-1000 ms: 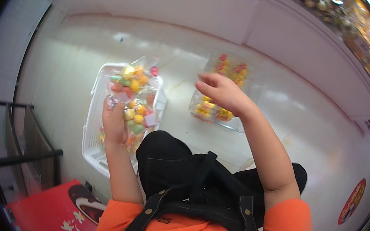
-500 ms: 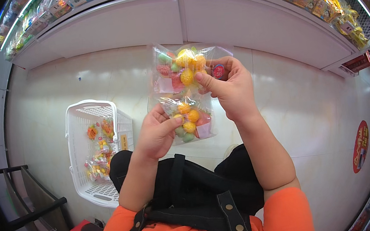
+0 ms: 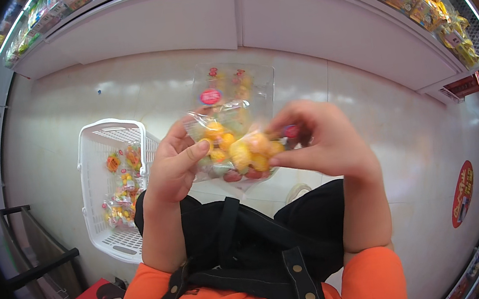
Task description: The person takes bags of candy from a white basket and arranges them into a clear plastic tray, placing them in rows.
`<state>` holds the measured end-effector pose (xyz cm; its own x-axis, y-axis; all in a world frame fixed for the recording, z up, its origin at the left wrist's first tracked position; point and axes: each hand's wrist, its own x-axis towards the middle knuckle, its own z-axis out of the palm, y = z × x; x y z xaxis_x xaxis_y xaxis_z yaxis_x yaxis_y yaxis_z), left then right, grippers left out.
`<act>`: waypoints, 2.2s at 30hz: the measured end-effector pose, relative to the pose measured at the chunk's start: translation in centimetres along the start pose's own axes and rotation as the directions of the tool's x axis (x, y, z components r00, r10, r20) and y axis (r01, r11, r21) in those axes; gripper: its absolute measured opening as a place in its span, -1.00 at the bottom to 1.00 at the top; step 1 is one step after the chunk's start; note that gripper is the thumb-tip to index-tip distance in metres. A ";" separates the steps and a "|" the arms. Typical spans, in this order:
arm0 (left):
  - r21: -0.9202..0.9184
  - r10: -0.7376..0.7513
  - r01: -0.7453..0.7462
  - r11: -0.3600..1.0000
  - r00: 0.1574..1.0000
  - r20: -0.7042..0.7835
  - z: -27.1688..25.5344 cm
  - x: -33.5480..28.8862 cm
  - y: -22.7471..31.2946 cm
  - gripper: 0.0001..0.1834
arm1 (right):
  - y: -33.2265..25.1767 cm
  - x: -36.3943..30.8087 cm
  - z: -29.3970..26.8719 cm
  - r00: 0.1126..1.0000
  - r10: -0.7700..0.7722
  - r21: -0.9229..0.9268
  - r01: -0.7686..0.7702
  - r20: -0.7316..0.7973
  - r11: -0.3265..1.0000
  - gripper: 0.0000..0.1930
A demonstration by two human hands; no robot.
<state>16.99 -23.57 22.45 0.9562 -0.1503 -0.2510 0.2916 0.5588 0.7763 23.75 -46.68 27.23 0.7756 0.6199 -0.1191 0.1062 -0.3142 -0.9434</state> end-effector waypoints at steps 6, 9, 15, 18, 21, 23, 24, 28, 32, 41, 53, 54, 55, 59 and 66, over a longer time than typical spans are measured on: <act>0.218 -0.116 0.080 0.973 0.981 0.154 0.5 -0.3 -1.1 -0.26 | -0.8 0.9 3.1 0.989 0.000 -0.122 -0.018 -0.148 0.992 -0.56; 0.210 -0.092 0.060 0.976 0.986 0.142 0.5 -0.5 -0.7 -0.25 | -0.2 1.3 3.1 0.954 -0.085 -0.036 0.077 -0.288 0.996 -0.53; -0.017 -0.143 0.150 0.989 0.968 0.204 -1.3 -0.8 -0.6 -0.35 | 2.7 3.2 1.1 0.904 -0.016 0.254 0.137 -0.427 0.958 -0.47; -0.326 -0.122 0.270 0.906 0.904 0.410 -2.0 -0.4 -1.7 -0.44 | 3.2 3.5 1.9 0.947 -0.297 0.112 0.311 -0.123 0.944 -0.15; -0.500 -0.202 0.499 0.707 0.821 0.533 -1.3 -0.8 -2.7 -0.41 | 2.3 3.3 3.2 0.899 -0.436 0.047 0.434 0.040 0.900 0.01; -0.497 -0.195 0.548 0.673 0.780 0.595 -0.9 -0.9 -3.2 -0.37 | 2.2 3.5 3.5 0.857 -0.513 0.068 0.510 0.041 0.857 0.01; -0.489 -0.205 0.567 0.663 0.766 0.609 -0.7 -1.0 -3.1 -0.37 | 2.2 3.7 3.4 0.829 -0.558 0.075 0.555 0.039 0.829 -0.01; -0.400 -0.312 0.551 0.732 0.793 0.523 -1.0 -1.0 -3.0 -0.30 | 2.6 3.3 3.0 0.874 -0.459 0.262 0.411 0.160 0.873 -0.17; -0.509 -0.116 0.359 0.783 0.887 0.448 -1.8 -0.5 -3.8 -0.28 | 2.5 3.2 3.2 0.927 -0.371 0.269 0.344 0.055 0.900 -0.38; -0.171 0.187 -0.182 0.968 0.982 0.010 -0.4 -0.1 -1.8 -0.36 | 2.2 3.5 3.9 0.981 0.118 0.550 -0.014 -0.154 0.835 -0.63; 0.184 0.126 -0.114 0.976 0.990 -0.059 -1.3 0.2 -0.1 -0.50 | 2.3 4.0 6.2 0.968 0.049 0.437 0.067 -0.248 0.897 -0.23; 0.161 0.107 -0.097 0.982 0.993 -0.053 -1.4 0.1 0.0 -0.48 | 2.2 4.1 6.2 0.967 0.052 0.441 0.066 -0.250 0.895 -0.23; 0.132 0.111 -0.101 0.986 0.991 -0.076 -1.4 0.1 -0.1 -0.45 | 2.1 4.1 6.3 0.966 0.055 0.444 0.065 -0.252 0.894 -0.22; 0.150 0.113 -0.092 0.984 0.983 -0.142 -1.4 -0.3 0.0 -0.36 | 1.7 4.2 6.3 0.962 -0.132 0.353 0.213 -0.238 0.911 -0.32; -0.038 0.151 -0.160 0.986 0.972 -0.181 -1.5 -0.6 0.9 -0.41 | 1.7 5.0 6.3 0.980 0.188 0.895 -0.030 -0.061 0.446 -0.58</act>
<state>16.63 -21.72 22.40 0.9690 0.0862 -0.2317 0.1335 0.6062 0.7840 23.88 -39.53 23.11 0.8184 0.5044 -0.2753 -0.5323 0.4848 -0.6940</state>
